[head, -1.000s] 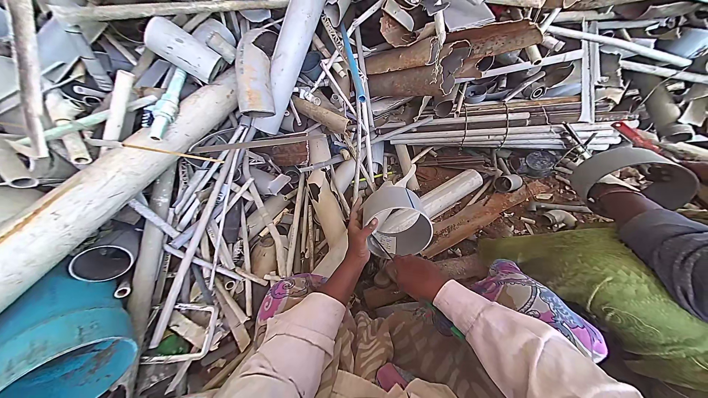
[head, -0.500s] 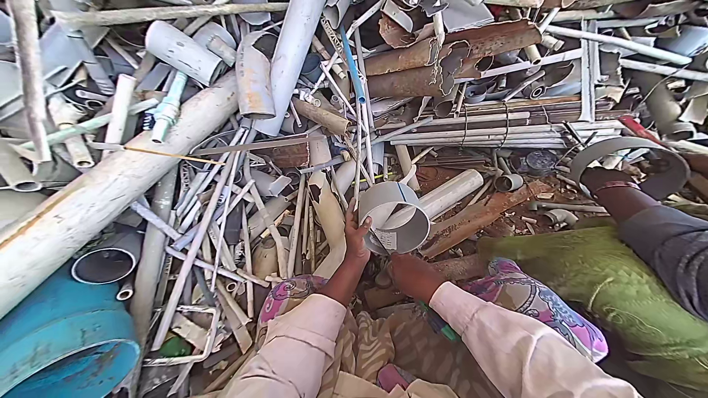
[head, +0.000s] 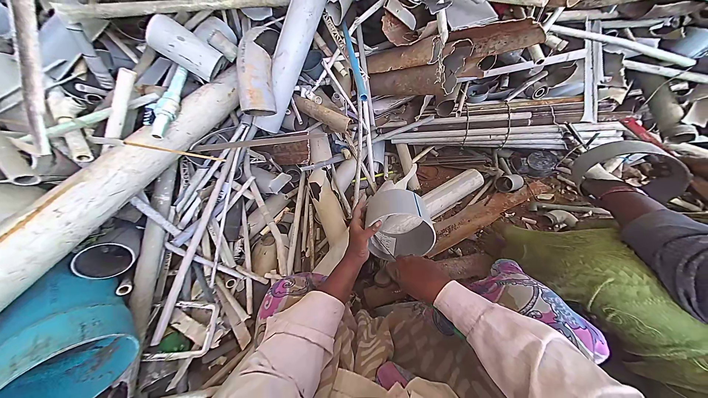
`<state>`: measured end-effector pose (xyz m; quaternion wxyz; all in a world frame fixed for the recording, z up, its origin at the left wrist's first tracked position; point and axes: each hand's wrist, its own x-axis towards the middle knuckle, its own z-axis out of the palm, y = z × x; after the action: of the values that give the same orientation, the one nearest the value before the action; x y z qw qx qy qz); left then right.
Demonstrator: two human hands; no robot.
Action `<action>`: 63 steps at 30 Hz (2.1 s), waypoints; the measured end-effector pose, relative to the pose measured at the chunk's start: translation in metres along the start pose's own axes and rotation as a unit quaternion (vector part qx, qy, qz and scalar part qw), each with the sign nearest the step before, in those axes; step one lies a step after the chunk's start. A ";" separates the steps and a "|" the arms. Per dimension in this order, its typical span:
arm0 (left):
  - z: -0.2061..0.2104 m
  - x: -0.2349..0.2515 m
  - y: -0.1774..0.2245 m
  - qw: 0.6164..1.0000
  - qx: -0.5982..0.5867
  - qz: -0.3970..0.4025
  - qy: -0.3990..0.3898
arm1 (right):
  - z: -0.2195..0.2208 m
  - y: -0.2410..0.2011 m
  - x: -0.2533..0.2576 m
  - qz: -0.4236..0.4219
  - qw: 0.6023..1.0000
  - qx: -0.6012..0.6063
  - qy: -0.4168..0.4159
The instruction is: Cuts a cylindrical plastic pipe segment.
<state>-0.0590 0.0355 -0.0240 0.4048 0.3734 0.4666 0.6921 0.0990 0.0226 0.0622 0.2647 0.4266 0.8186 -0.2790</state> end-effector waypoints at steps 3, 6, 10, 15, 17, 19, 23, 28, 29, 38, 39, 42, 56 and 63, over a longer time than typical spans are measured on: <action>0.003 -0.002 -0.001 1.000 0.001 -0.001 0.005 | 0.000 0.000 0.001 0.000 1.000 0.004 -0.011; 0.006 -0.002 -0.005 0.999 -0.029 0.005 0.044 | 0.006 -0.003 0.003 -0.009 1.000 0.016 -0.007; 0.006 0.001 -0.006 0.994 -0.064 0.005 0.083 | 0.005 -0.004 0.004 -0.007 0.999 0.040 0.003; 0.001 0.004 -0.001 0.995 -0.060 0.003 0.079 | 0.004 -0.002 0.004 -0.014 0.999 0.047 0.009; -0.001 0.006 0.000 0.996 -0.051 0.010 0.078 | 0.005 -0.001 0.006 -0.027 0.999 0.022 0.006; -0.003 0.006 0.001 0.997 -0.041 0.015 0.067 | 0.007 0.000 0.008 -0.032 0.999 0.008 0.006; 0.000 0.001 0.000 1.000 0.012 0.020 0.003 | 0.006 0.003 0.010 -0.024 1.000 0.012 -0.004; -0.001 -0.004 -0.014 0.994 0.075 0.053 -0.064 | 0.002 0.004 0.007 -0.008 0.999 0.044 -0.017; 0.001 -0.007 -0.013 0.993 0.073 0.053 -0.070 | 0.004 0.005 0.009 -0.004 0.999 0.052 -0.012; 0.005 -0.006 -0.002 0.997 0.007 0.036 -0.061 | -0.005 0.004 0.002 0.014 0.997 0.065 0.038; 0.003 -0.004 0.001 0.998 0.008 0.035 -0.044 | -0.004 0.002 -0.001 0.013 0.997 0.063 0.036; -0.006 0.006 0.003 0.999 -0.011 0.030 0.011 | -0.006 -0.005 -0.014 0.019 0.998 0.053 0.015; -0.006 0.007 -0.002 0.999 -0.015 0.028 -0.007 | -0.007 -0.007 -0.026 -0.040 0.999 0.017 -0.001; -0.006 0.011 0.003 0.998 -0.065 0.014 0.009 | -0.010 -0.002 -0.031 -0.059 0.998 0.025 -0.015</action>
<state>-0.0694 0.0429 -0.0213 0.4140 0.3468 0.4191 0.7299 0.1112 0.0116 0.0909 0.2492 0.3797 0.8311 -0.3210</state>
